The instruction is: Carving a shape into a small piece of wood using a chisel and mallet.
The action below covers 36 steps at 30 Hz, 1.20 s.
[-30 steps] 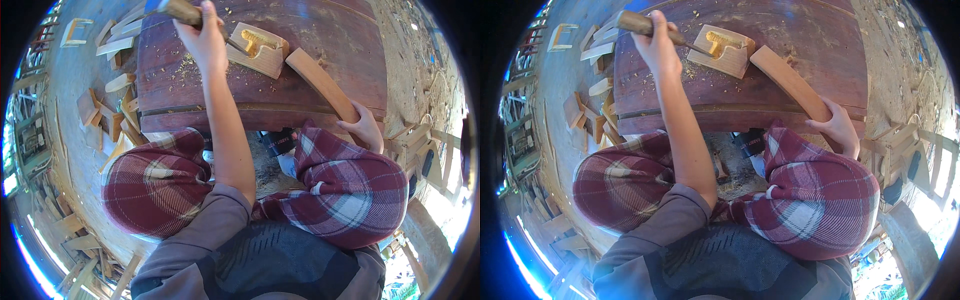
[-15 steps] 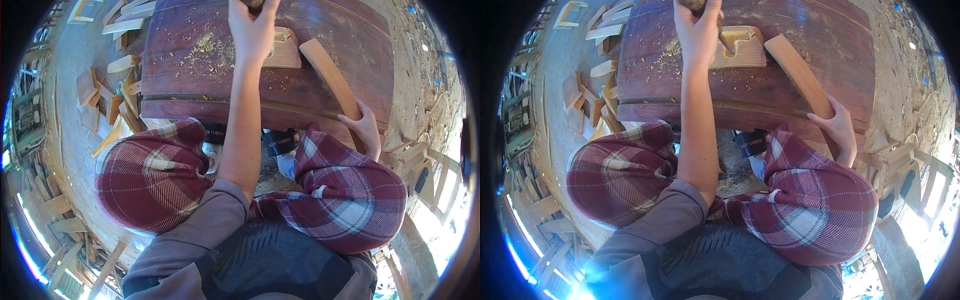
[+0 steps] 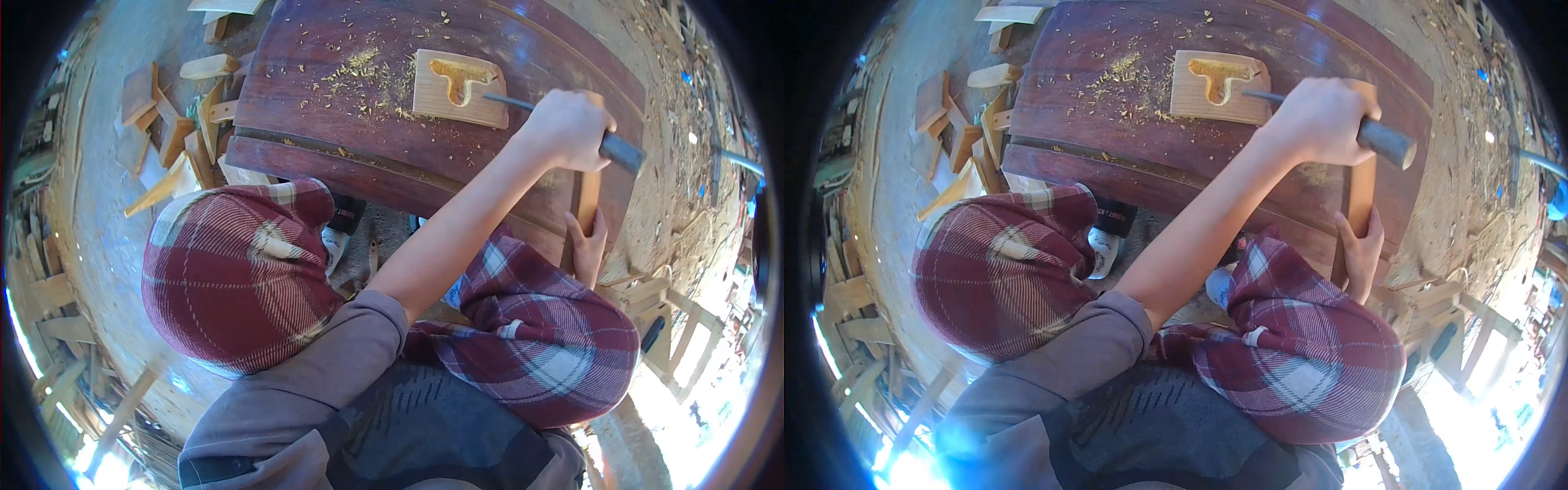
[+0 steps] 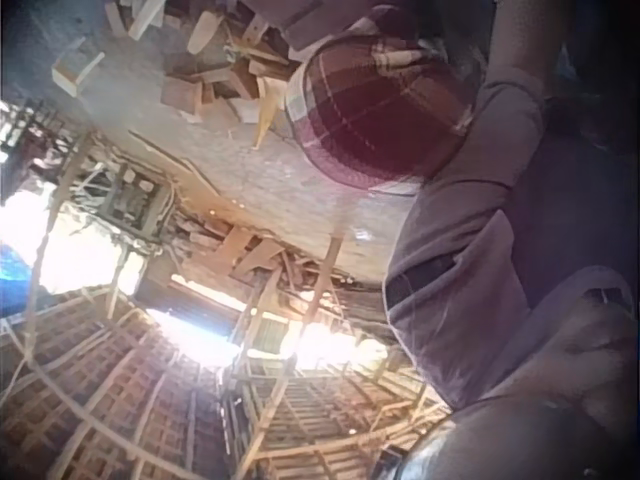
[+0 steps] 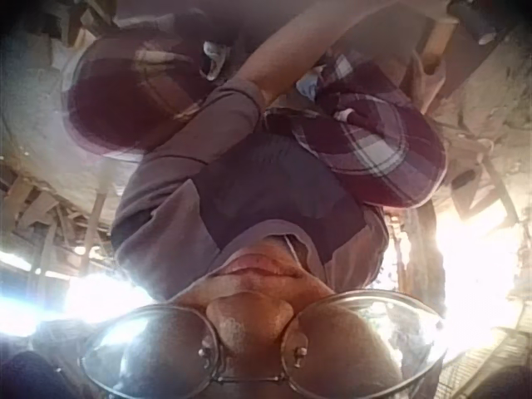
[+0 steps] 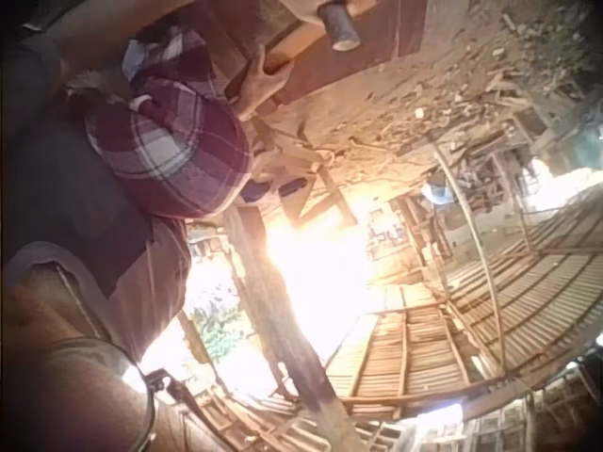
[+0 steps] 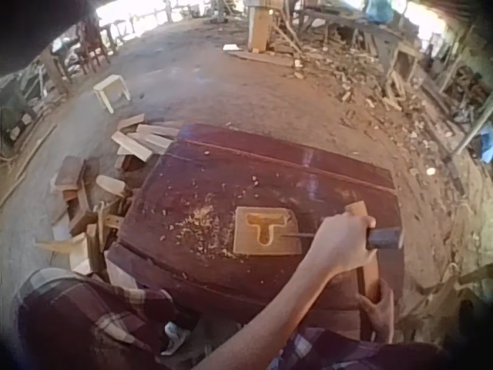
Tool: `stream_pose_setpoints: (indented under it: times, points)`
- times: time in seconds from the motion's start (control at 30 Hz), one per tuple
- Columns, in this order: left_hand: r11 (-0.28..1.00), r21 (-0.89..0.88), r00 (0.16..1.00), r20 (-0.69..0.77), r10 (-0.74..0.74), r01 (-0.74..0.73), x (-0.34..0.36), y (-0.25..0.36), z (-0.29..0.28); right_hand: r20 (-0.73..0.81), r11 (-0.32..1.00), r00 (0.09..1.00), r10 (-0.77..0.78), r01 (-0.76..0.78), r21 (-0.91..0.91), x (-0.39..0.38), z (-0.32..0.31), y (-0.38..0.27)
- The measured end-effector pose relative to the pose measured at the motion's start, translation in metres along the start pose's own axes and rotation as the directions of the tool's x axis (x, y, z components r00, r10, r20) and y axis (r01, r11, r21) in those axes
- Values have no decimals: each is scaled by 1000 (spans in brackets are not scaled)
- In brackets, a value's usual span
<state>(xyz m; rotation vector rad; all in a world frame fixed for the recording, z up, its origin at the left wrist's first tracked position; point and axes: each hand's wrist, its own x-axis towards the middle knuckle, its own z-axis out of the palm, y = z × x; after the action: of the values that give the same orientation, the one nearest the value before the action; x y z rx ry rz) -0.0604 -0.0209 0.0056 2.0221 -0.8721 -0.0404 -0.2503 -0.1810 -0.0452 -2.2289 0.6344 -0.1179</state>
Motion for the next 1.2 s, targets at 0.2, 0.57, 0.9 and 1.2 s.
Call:
stream_pose_setpoints:
  times: [0.2, 0.57, 0.9, 1.2]
  points:
    - [1000, 12, 1000, 25, -7, 7, -1, 1, 14, -107, 984, 994, 34, -14, 178, -2, -23, 20]
    - [999, 31, 999, -44, -30, 31, -13, -3, 34, -86, 963, 990, 114, -89, 255, -10, -22, 14]
    - [999, 38, 1000, -16, -13, 13, -13, -5, 37, -65, 955, 984, 164, -142, 262, -7, -36, 49]
    - [999, 16, 993, -114, -41, 43, -12, -9, 38, -150, 967, 979, 141, -103, 235, -17, -43, 9]
